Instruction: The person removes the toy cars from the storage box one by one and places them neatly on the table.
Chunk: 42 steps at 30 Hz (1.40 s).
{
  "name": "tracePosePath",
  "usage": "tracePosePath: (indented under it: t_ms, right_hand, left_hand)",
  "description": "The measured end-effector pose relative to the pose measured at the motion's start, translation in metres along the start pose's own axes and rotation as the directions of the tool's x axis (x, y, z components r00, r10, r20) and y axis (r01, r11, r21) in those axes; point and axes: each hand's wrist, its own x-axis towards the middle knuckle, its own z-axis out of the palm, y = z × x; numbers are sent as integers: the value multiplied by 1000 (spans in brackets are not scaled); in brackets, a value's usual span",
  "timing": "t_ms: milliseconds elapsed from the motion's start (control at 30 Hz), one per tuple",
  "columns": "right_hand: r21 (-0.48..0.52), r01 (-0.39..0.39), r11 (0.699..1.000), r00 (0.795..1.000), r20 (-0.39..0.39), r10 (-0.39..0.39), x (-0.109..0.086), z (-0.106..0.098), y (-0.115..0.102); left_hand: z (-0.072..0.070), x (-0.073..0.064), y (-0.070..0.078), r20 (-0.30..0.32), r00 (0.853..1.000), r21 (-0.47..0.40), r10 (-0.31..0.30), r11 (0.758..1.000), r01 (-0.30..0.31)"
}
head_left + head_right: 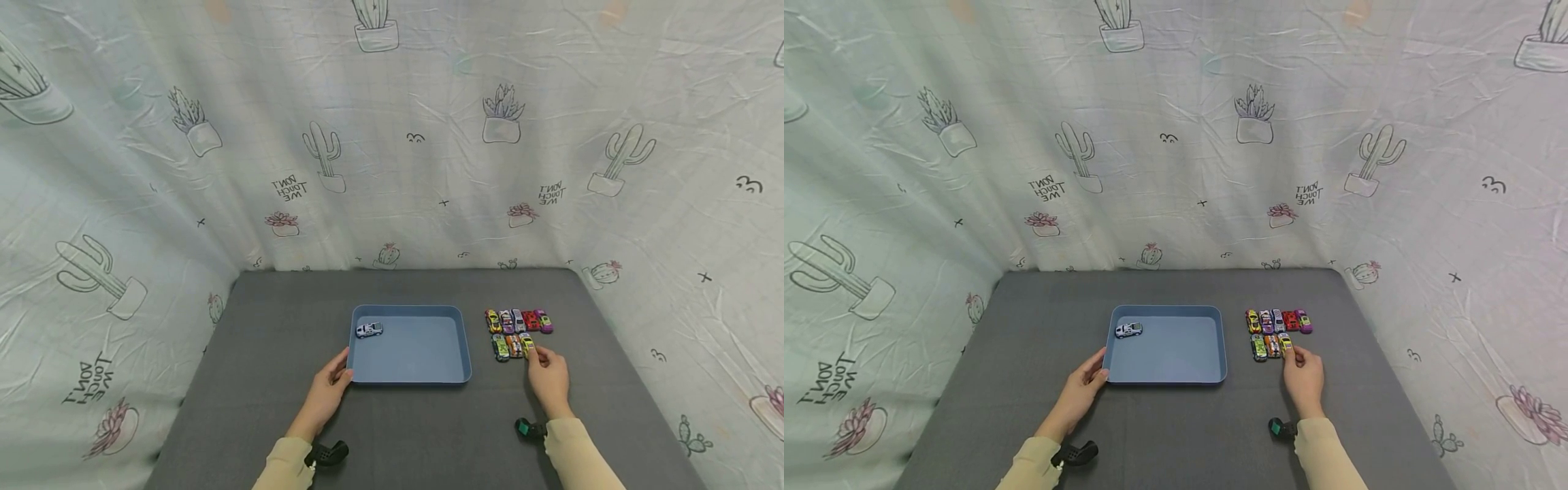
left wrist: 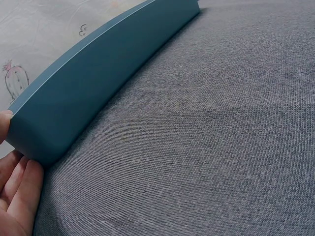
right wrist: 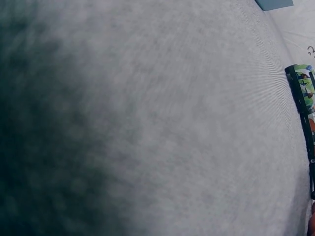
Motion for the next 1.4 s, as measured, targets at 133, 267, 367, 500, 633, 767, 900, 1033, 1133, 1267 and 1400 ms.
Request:
tracePosePath:
  t_ms: [133, 267, 367, 500, 633, 767, 900, 1033, 1133, 1267, 1400]
  right_hand:
    - [0, -8, 1000, 1000, 7, 8, 0, 0, 0]
    - [-3, -13, 1000, 1000, 5, 13, -1, 0, -1]
    - [3, -19, 1000, 1000, 3, 19, 0, 0, -1]
    - [23, -32, 999, 999, 7, 32, 1, 0, -1]
    - [64, -27, 998, 999, 34, 25, 1, -5, -5]
    - [115, -7, 993, 999, 53, 1, 1, -11, -13]
    - [131, 20, 991, 999, 48, -26, 1, -12, -23]
    - [156, 65, 986, 996, 51, -74, 0, -7, -38]
    - [168, 105, 980, 991, 63, -117, -2, -3, -51]
    - [189, 172, 967, 978, 83, -190, -5, 4, -68]
    - [226, 238, 945, 957, 111, -267, -9, 12, -85]
  left_hand:
    - [0, 0, 0, -1, 1000, 5, -2, 1000, 2]
    - [0, -1, 1, -4, 1000, 10, -7, 1000, 7]
    - [0, -2, 2, -4, 1000, 11, 5, 1000, -5]
    - [0, -1, 2, -5, 1000, 9, 7, 1000, -7]
    - [-2, 0, 1, 5, 1000, 2, -1, 1000, 1]
    - [-3, -6, 13, 30, 1000, -4, -9, 1000, 9]
    - [-4, -4, 9, 30, 1000, -1, -3, 1000, 3]
    - [-3, -1, 1, 15, 1000, 1, 12, 1000, -12]
    - [-3, -1, 2, 10, 1000, -6, 17, 1000, -17]
    - [-3, -1, 3, 9, 1000, -11, 11, 1000, -11]
    - [-3, -1, 2, 13, 1000, -18, -4, 1000, 4]
